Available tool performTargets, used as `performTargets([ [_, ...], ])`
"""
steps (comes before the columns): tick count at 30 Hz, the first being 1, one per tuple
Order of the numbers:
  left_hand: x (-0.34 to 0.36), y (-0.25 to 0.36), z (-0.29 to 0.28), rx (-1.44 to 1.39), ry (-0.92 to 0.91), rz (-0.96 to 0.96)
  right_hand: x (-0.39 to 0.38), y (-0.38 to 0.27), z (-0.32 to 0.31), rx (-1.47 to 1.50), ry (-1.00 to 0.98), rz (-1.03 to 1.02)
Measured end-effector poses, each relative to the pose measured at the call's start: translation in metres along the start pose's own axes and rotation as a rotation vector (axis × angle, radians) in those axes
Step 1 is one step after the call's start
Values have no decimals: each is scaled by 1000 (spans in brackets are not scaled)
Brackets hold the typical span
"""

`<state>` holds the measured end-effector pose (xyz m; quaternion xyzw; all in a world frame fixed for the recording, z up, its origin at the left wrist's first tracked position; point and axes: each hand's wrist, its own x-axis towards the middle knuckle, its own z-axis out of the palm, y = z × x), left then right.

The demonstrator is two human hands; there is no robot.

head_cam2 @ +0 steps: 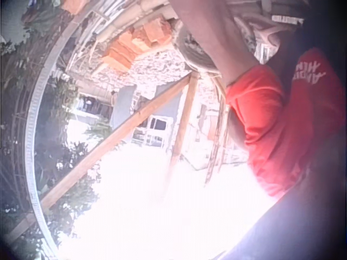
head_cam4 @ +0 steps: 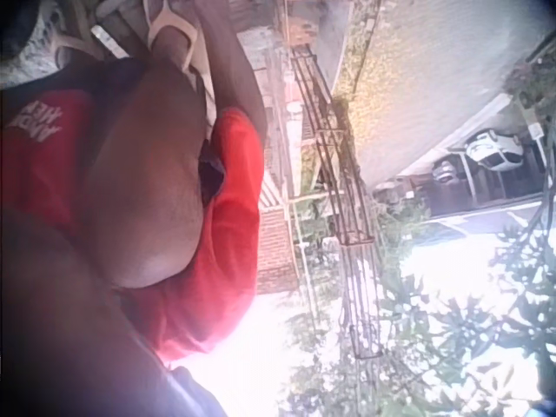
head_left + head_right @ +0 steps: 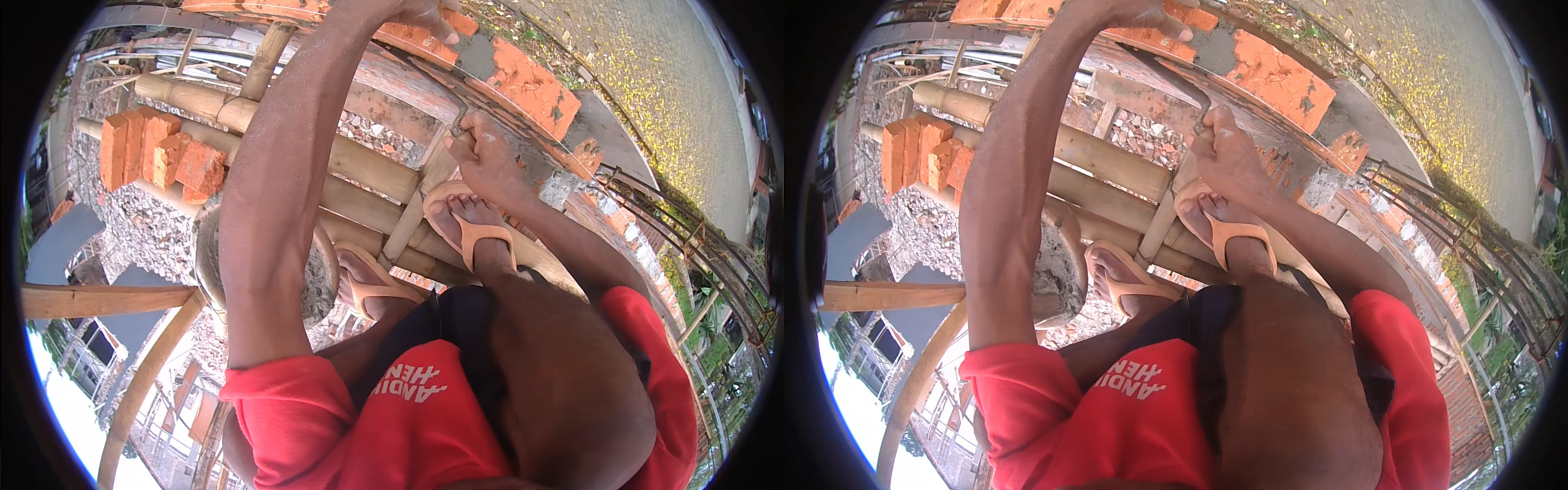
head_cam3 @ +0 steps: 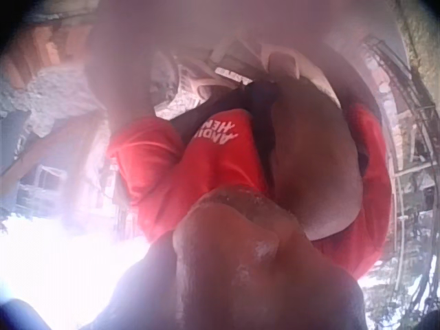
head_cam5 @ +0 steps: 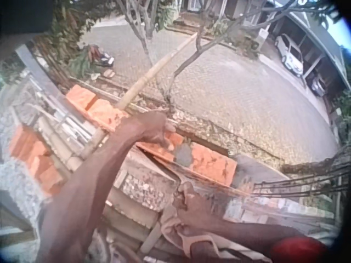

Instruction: The person scoops mortar from a bucket with a trowel and applies it to a brick wall under construction. They place red bricks onto the mortar, tap them into position, and continue the process along the wall.

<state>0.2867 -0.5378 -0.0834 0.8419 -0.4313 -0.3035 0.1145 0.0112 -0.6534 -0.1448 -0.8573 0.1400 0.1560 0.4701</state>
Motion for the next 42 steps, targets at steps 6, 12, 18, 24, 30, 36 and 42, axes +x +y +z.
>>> performTargets([
  [6,-11,15,10,128,145,-74,-82,41,-73,236,-21,287],
  [12,-8,28,9,158,145,-48,-147,70,-121,190,29,345],
  [18,-11,36,5,165,113,-114,-191,92,-128,-3,131,282],
  [24,2,24,16,289,109,21,-191,111,-145,-86,165,231],
  [30,-40,6,14,80,230,55,-232,110,-168,-85,142,168],
  [36,-183,-13,-29,57,156,-161,-246,98,-136,36,-22,304],
  [42,-360,-43,-6,-102,245,-592,-203,81,-126,-135,-69,58],
])
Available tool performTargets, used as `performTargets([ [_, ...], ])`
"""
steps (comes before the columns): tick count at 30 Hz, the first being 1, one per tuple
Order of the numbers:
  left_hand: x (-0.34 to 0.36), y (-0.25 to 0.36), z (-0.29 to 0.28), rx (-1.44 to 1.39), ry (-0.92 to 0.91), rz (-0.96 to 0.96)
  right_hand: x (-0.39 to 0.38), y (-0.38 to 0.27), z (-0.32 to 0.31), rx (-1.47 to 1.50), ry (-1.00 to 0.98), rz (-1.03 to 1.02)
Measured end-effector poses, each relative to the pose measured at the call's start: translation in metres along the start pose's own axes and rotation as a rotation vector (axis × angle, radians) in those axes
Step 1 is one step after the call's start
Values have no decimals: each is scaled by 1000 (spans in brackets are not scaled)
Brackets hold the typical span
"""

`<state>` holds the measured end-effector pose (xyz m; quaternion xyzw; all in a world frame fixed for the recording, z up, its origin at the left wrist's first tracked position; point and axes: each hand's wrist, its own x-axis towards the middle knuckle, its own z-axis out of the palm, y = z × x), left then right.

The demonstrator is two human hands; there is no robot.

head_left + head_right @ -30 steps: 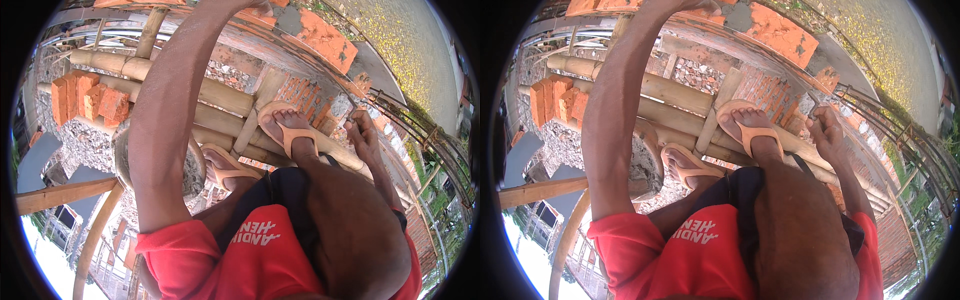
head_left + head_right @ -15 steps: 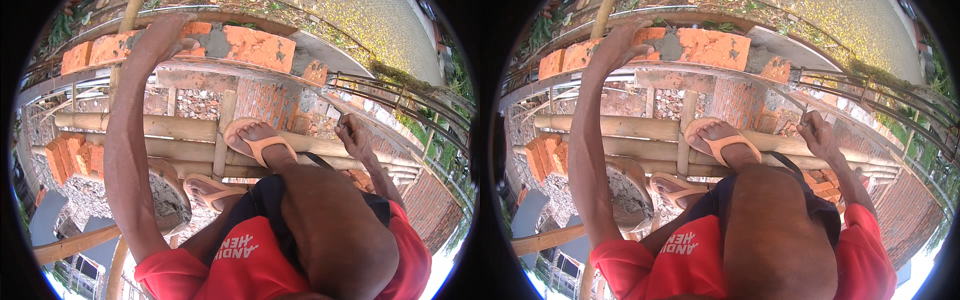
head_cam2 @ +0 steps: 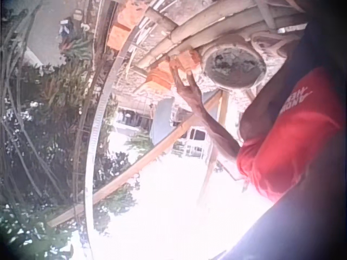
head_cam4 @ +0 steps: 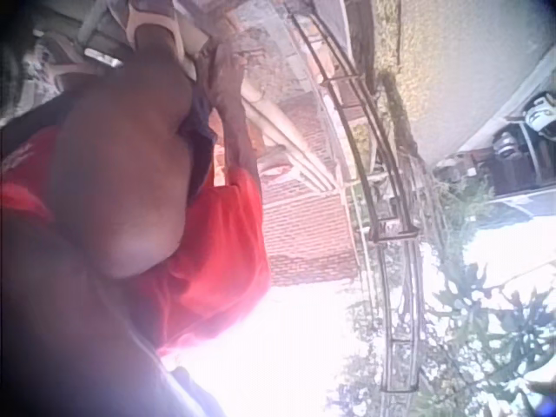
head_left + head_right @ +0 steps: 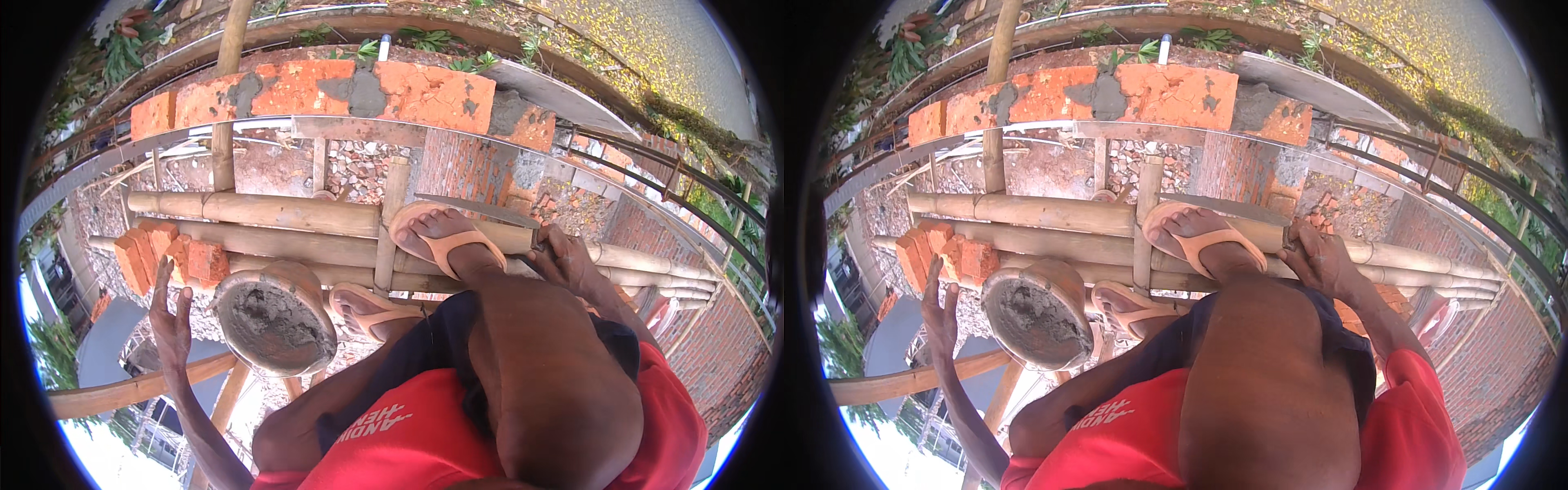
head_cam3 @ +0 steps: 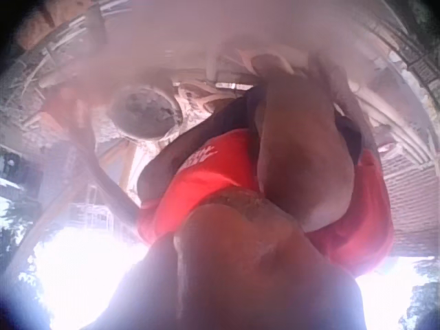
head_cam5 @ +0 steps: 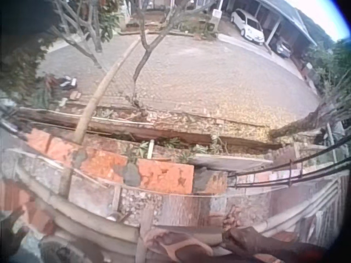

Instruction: The person scoops mortar from a bucket with a trowel and applies it to a brick wall under construction. They place red bricks onto the mortar, tap them into position, and continue the process along the wall.

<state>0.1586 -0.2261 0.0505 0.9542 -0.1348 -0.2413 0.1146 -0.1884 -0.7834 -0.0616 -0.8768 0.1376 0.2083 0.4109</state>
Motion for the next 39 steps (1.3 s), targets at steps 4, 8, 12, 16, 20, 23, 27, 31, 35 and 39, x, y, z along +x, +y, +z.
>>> performTargets([
  [4,-106,-63,36,-415,253,-365,33,-16,-4,-139,-48,-63],
  [8,-184,-75,111,-804,390,-531,48,-28,-2,-52,-199,83],
  [12,-211,-65,180,-1153,385,-683,61,-31,2,-268,5,-110],
  [16,-211,-63,220,-1465,658,-620,88,-10,-1,-281,343,-77],
  [20,-203,-70,225,-1409,679,-606,100,0,12,-366,309,-64],
  [23,-193,-62,223,-1607,734,-604,104,-27,20,-353,163,-12],
  [27,-182,-31,213,-1706,846,-640,106,-109,16,-330,66,-261],
  [31,-166,0,193,-1543,857,-505,135,-213,19,-572,-12,-757],
  [35,-152,29,180,-1452,855,-515,169,-297,62,-1083,44,-1100],
  [39,-158,53,182,-1313,837,-484,167,-319,127,-1173,-65,-1329],
])
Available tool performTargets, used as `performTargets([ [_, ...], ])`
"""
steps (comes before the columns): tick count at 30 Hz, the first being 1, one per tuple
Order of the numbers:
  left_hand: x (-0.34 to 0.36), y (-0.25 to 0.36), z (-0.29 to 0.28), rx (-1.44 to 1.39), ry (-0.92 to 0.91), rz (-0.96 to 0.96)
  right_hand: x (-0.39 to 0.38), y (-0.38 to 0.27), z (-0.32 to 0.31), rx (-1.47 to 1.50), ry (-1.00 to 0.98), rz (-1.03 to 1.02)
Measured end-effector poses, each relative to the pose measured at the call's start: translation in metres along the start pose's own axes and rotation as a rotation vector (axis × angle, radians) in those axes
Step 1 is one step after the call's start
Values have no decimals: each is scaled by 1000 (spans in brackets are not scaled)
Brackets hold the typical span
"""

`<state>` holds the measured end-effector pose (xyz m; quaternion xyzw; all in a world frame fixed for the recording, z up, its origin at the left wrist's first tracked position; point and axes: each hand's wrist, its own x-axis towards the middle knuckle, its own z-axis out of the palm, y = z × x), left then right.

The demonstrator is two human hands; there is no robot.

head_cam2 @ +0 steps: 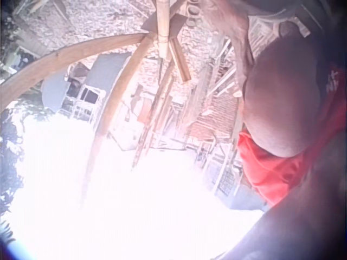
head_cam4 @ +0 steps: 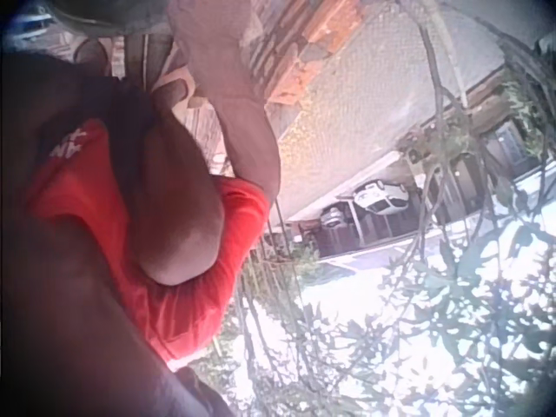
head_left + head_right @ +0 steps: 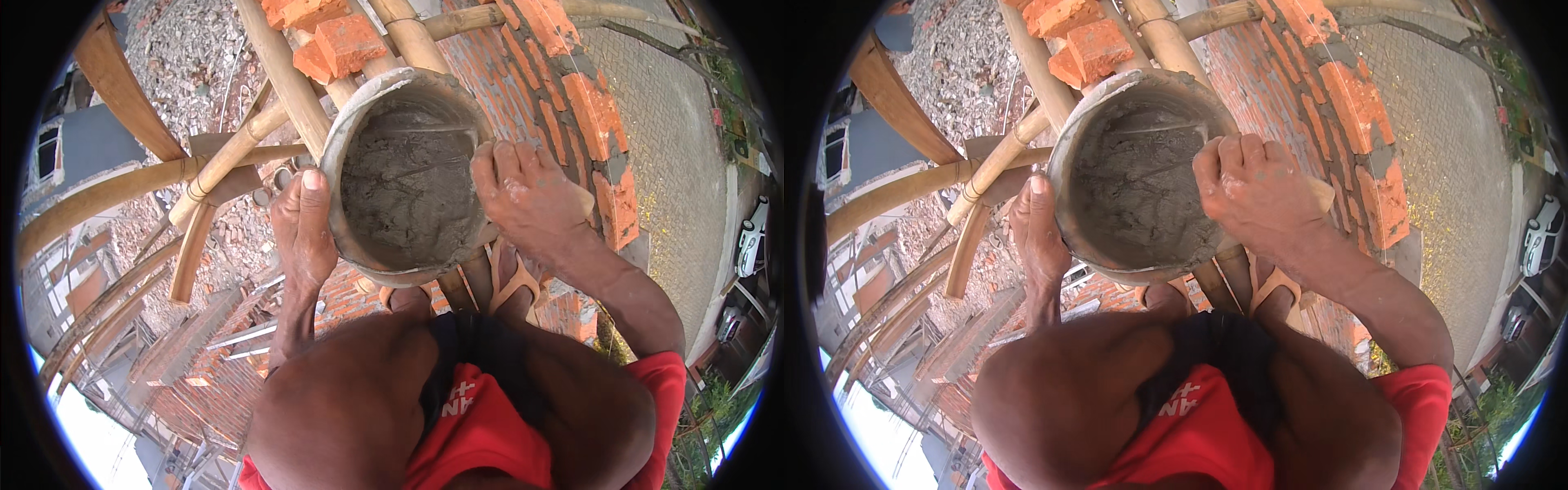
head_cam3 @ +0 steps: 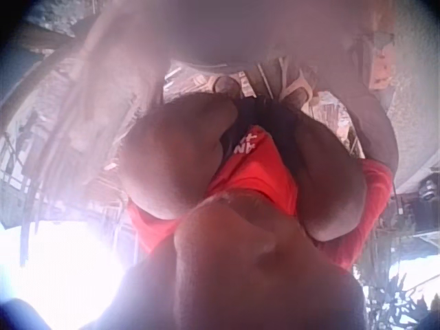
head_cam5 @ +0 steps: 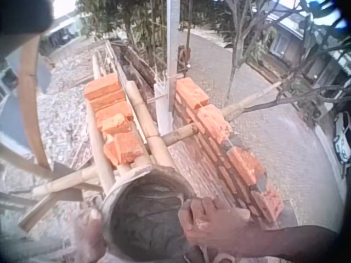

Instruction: The person scoops mortar from a bucket with a trowel and applies it to a brick wall under construction. They place red bricks onto the mortar, tap them into position, and continue the process along the wall.

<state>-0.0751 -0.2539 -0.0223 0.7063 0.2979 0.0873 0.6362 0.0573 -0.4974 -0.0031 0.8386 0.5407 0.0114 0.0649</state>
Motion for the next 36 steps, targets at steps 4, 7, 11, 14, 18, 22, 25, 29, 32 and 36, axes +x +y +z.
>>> performTargets([
  [4,-16,0,6,70,-16,4,-20,5,-14,4,71,-161],
  [7,-20,-2,19,60,-27,35,-35,35,-37,67,-1,-61],
  [11,-24,1,30,102,7,75,-12,25,-37,-26,70,66],
  [14,-24,2,28,121,7,54,-18,0,-32,40,94,-87],
  [18,-25,-2,24,72,20,71,-52,15,-25,241,-56,76],
  [22,-28,-2,22,39,35,-18,-46,26,-16,594,-471,169],
  [25,-25,2,25,8,58,-14,-28,26,-14,797,-583,197],
  [29,-23,10,27,19,31,-44,-24,19,-17,891,-524,192],
  [32,-23,12,25,15,22,-15,-31,25,-15,1039,-498,214],
  [36,-19,3,17,27,49,22,-42,39,-11,1272,-453,269],
])
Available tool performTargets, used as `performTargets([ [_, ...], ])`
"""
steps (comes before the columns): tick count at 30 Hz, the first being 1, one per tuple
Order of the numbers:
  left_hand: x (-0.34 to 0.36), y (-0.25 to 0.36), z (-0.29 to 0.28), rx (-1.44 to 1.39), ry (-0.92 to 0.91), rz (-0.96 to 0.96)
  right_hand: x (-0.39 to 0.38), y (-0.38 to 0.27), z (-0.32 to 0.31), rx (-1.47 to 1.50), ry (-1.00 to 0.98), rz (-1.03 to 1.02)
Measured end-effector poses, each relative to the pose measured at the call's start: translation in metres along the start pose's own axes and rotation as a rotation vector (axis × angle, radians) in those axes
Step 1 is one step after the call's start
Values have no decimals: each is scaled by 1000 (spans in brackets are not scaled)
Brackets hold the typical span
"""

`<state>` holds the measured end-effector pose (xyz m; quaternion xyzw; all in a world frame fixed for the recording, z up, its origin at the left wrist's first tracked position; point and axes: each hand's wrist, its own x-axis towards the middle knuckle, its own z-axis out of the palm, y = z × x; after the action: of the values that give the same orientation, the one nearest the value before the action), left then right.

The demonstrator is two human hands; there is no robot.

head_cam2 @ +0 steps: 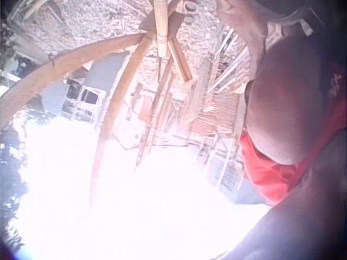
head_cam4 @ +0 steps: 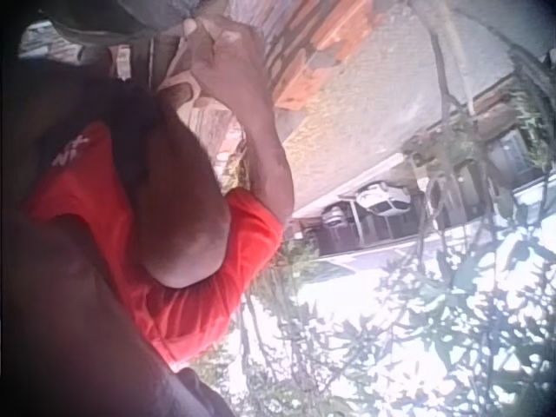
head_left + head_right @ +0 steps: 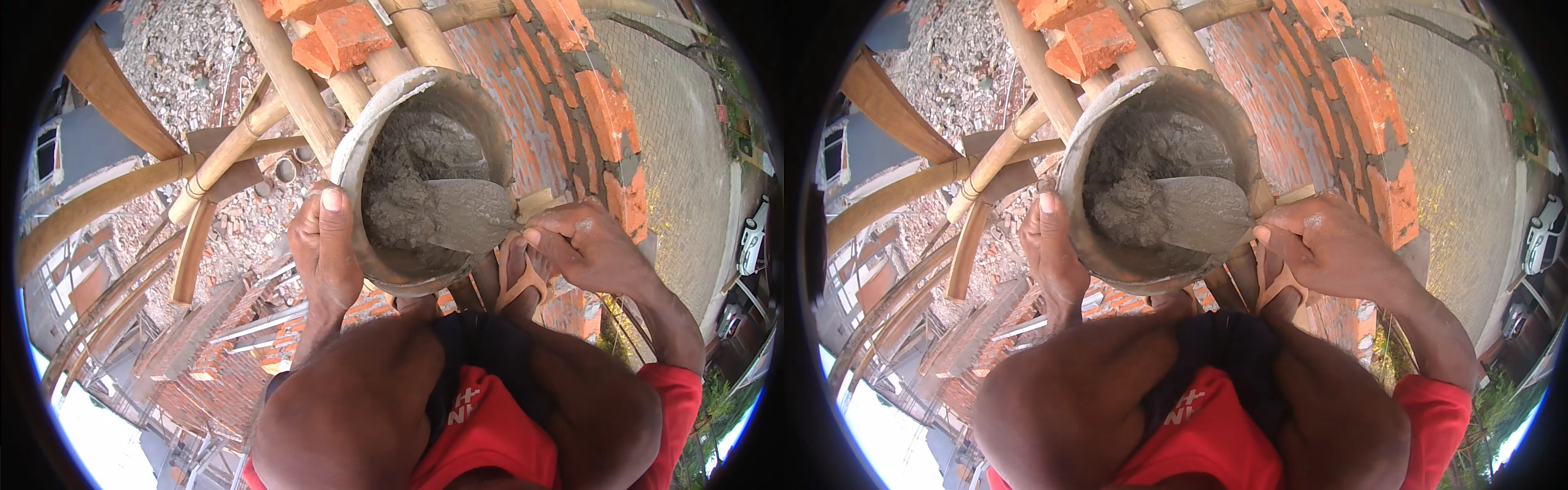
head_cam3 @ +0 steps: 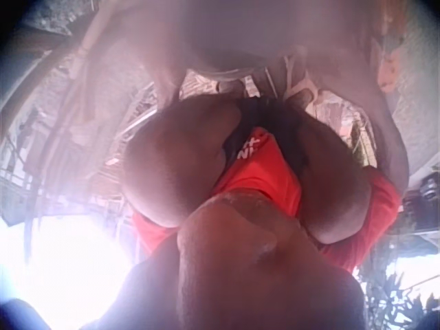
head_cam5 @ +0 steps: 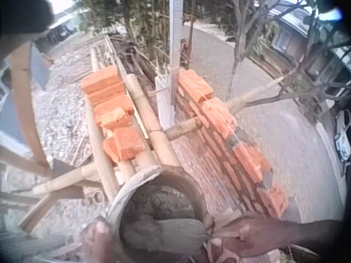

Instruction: The person scoops mortar from a bucket with a trowel and applies it to a brick wall under construction. They place red bricks onto the mortar, tap them into position, and continue the process along the wall.

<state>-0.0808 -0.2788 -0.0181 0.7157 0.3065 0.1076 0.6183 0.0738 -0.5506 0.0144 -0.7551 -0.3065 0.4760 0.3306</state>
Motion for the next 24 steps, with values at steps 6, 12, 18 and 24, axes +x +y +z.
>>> performTargets([
  [6,21,-12,-24,-219,89,-148,-32,12,-18,21,41,-1],
  [12,53,-26,-55,-200,171,-176,-60,22,-53,404,219,231],
  [18,54,-45,-62,-253,204,-200,-36,45,-108,281,726,328],
  [24,55,-40,-56,-311,268,-250,71,61,-151,-396,1033,293],
])
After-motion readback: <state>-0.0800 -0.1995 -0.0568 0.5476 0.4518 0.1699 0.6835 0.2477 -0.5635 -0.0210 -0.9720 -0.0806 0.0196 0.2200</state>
